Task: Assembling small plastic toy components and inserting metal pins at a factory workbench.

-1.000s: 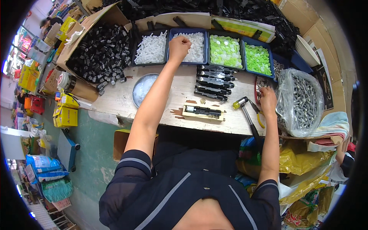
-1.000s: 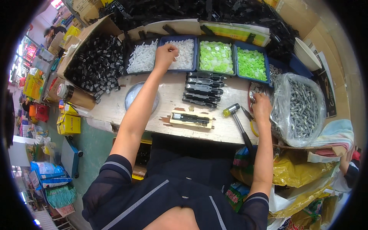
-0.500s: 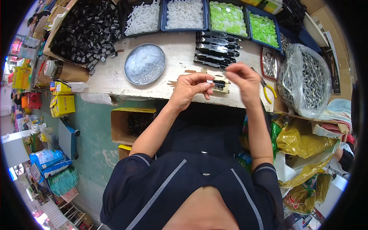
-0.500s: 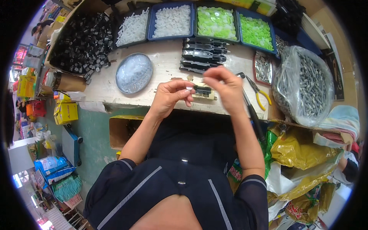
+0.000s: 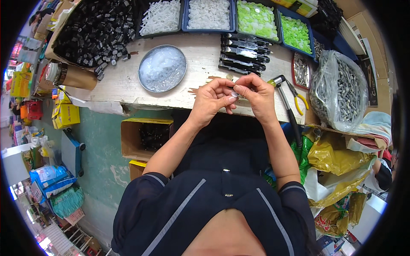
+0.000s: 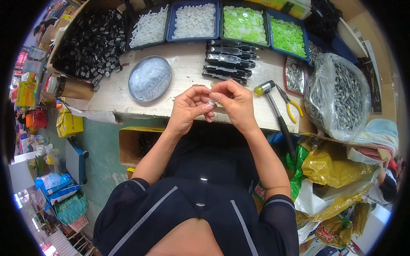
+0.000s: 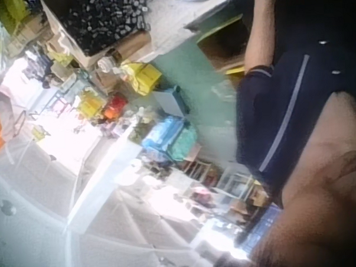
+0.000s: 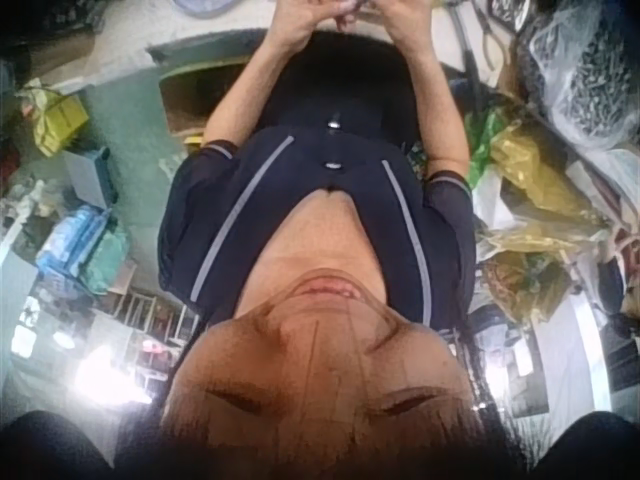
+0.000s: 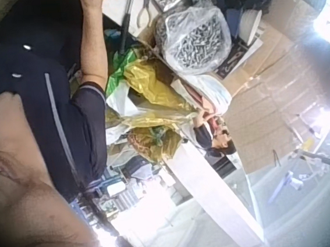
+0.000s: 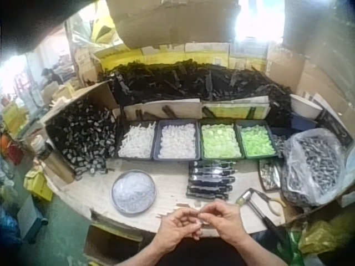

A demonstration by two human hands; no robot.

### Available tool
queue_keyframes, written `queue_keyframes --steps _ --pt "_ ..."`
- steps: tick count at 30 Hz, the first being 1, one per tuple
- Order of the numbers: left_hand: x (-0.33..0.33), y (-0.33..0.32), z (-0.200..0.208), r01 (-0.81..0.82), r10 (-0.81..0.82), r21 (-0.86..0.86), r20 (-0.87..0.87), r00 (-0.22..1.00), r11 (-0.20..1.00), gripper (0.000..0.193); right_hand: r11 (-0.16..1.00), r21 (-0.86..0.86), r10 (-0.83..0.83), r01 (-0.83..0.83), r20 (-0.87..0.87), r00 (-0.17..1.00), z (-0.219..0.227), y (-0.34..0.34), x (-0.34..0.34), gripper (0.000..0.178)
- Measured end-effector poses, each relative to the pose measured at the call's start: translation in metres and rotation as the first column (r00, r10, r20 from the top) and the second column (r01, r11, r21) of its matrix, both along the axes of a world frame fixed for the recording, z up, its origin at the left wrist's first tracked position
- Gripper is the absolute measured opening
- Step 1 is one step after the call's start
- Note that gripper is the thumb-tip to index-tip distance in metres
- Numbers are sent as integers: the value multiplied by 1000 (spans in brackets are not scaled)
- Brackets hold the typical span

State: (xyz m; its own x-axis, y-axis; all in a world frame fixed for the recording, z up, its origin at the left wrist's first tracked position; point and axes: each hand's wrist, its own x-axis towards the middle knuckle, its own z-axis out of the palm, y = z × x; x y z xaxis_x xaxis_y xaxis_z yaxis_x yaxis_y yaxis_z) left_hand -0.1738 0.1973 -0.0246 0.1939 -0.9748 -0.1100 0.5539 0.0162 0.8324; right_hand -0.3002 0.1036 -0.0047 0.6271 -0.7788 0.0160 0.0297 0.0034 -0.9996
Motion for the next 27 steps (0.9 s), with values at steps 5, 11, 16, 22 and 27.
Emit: queue_keyframes --steps 5,11,16,22,27 --pt "0 0 -8 -38 36 23 63 997 999 29 967 -233 64 -105 -179 982 4 -2 6 12" --pt "4 5 -11 -146 146 -28 -14 989 989 28 869 -493 -20 -32 -98 995 0 5 5 14" --pt "3 6 -17 -156 154 -19 -87 984 988 22 874 -486 -8 -11 -37 999 -16 11 11 9" --pt "5 2 -13 -148 148 2 -63 987 989 19 791 -612 -57 6 -63 996 -21 10 17 7" --pt "22 1 -8 -206 167 10 545 822 979 23 712 -698 -136 -79 -248 959 -30 -3 15 6"
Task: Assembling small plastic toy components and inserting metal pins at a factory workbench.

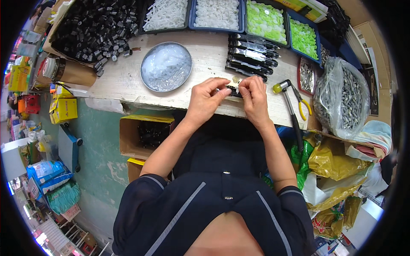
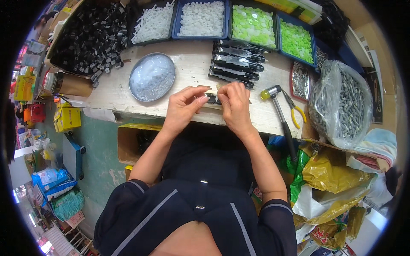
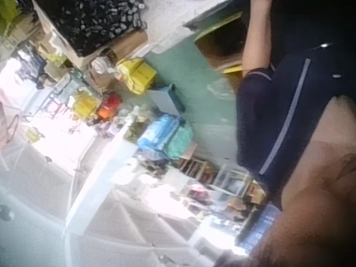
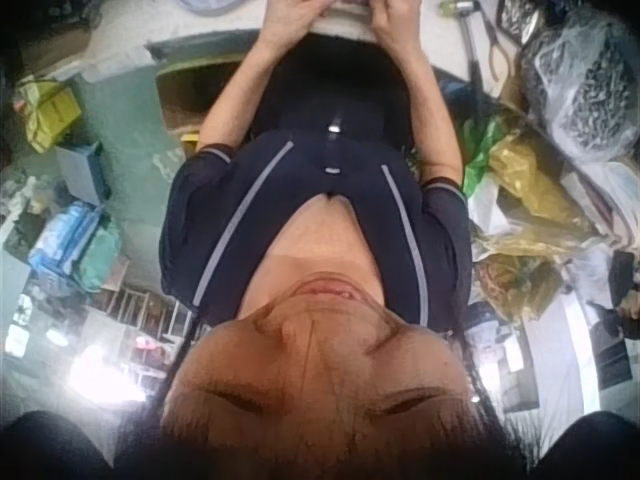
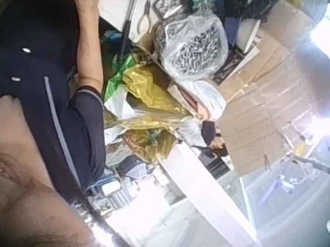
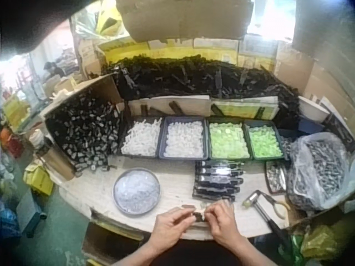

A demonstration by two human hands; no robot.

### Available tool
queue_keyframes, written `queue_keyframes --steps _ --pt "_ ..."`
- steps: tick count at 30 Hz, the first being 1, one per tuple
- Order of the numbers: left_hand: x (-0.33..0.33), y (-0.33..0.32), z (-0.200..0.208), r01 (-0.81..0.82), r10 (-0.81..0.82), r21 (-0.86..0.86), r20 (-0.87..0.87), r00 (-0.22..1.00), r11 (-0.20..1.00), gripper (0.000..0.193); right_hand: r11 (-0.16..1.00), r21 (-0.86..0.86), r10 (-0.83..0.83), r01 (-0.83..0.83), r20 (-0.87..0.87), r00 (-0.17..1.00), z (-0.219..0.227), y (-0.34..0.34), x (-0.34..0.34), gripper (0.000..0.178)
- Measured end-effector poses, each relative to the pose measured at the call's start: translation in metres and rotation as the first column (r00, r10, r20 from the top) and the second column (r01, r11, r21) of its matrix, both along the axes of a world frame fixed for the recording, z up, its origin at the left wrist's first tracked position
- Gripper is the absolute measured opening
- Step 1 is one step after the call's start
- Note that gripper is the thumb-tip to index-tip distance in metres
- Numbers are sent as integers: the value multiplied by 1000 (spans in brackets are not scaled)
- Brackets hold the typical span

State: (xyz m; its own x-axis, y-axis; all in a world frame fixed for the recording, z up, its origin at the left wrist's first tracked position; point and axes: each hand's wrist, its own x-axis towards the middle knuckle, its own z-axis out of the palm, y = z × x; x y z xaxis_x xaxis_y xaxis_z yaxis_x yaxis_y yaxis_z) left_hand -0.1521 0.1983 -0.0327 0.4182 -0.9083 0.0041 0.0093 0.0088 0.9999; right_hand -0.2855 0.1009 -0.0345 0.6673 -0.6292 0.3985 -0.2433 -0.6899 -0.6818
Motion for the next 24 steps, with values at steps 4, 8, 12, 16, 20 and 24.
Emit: queue_keyframes --steps 4,8,12,16,20,24 --pt "8 -2 -2 -36 26 26 297 954 999 24 984 -179 -13 -4 -92 996 -10 2 1 7" --pt "6 -7 -12 -40 24 38 363 932 998 25 973 -233 -20 -10 -127 992 -10 4 5 9" --pt "7 -8 -8 -42 16 59 385 923 997 26 955 -296 -14 -23 -124 992 -9 5 12 10" --pt "8 -11 -4 -38 -9 97 447 894 995 24 916 -399 -42 -36 -187 981 -14 3 13 11" --pt "6 -22 -4 -28 -52 122 605 795 992 18 945 -320 21 -70 -153 988 -7 -8 2 13" --pt "13 -36 15 60 -284 319 723 630 946 14 966 -208 -149 151 25 989 18 -47 -42 18"
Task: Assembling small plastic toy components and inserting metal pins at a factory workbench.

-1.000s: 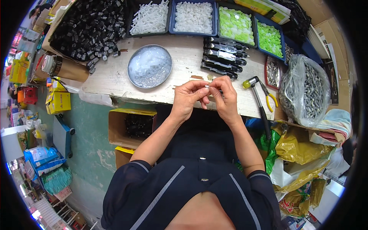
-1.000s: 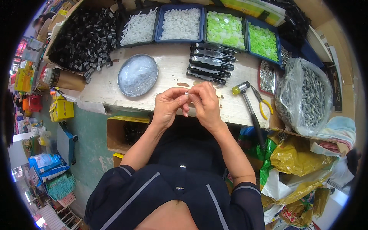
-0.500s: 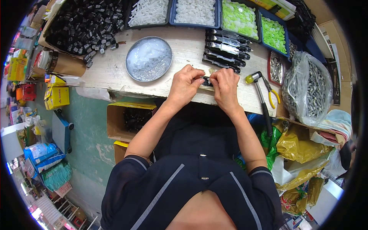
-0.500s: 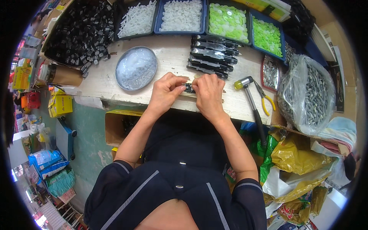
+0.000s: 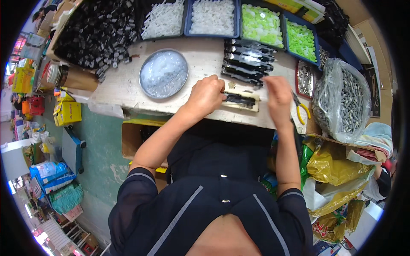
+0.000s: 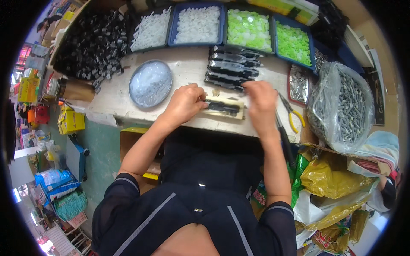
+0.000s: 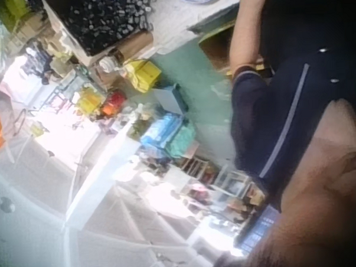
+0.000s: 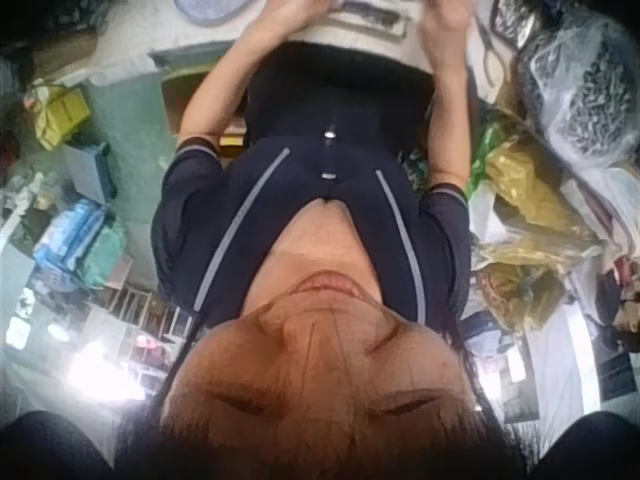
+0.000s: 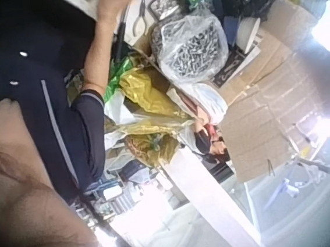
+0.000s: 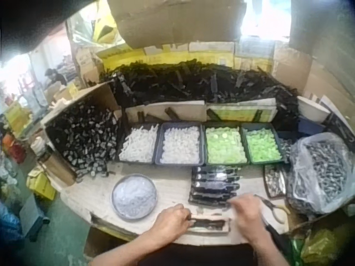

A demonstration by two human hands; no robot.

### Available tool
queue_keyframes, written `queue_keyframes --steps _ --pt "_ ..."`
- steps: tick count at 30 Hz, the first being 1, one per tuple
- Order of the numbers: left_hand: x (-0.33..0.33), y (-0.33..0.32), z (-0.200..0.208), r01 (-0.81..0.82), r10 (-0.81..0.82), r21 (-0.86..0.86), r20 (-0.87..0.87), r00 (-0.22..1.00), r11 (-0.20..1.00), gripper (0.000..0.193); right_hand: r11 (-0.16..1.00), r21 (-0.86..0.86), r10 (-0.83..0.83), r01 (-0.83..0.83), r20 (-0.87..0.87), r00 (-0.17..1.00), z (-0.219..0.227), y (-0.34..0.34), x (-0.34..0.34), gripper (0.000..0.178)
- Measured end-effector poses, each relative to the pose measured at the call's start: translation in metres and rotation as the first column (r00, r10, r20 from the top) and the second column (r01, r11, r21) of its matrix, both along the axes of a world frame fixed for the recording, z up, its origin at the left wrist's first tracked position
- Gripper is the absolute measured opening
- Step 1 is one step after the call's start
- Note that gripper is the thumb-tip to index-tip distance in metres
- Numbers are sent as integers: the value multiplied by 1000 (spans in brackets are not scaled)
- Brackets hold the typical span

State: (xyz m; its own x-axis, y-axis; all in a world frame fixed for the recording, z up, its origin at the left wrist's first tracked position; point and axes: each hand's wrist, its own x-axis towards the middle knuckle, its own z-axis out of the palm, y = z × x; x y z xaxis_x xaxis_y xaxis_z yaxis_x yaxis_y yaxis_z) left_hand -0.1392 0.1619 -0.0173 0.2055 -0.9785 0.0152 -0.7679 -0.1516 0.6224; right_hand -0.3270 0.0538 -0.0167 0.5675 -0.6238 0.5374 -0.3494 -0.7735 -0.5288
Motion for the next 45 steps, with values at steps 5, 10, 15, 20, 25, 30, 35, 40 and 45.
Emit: queue_keyframes --steps 5,10,15,20,25,30,35,40,45 --pt "15 -79 35 148 -135 -199 78 988 969 11 875 -86 -477 477 -322 818 -4 -74 -77 17" --pt "11 -198 28 144 -87 -141 348 934 979 15 837 -97 -471 539 -628 619 -22 -94 -83 16" --pt "11 -231 10 194 -161 -35 425 891 980 15 843 -105 -465 527 -636 616 -24 -104 -84 16" --pt "24 -231 7 132 -95 -80 359 928 988 16 879 -25 -434 476 -456 777 -24 -105 -90 16" --pt "27 -219 13 136 -98 -140 247 964 981 23 883 -34 -443 468 -388 808 -25 -102 -88 16" --pt "33 -208 23 62 -82 -163 -122 989 985 17 887 -34 -447 461 -320 836 -18 -97 -86 16" --pt "34 -151 47 -40 -179 -256 -771 611 966 21 948 -4 -318 319 -109 942 2 -83 -77 10" --pt "-8 -51 25 -25 -235 -241 -961 149 970 10 833 526 61 -173 224 973 38 -23 -28 5" --pt "-22 8 -6 -86 -315 -307 -941 -120 948 9 763 491 374 -421 197 906 40 15 9 6"
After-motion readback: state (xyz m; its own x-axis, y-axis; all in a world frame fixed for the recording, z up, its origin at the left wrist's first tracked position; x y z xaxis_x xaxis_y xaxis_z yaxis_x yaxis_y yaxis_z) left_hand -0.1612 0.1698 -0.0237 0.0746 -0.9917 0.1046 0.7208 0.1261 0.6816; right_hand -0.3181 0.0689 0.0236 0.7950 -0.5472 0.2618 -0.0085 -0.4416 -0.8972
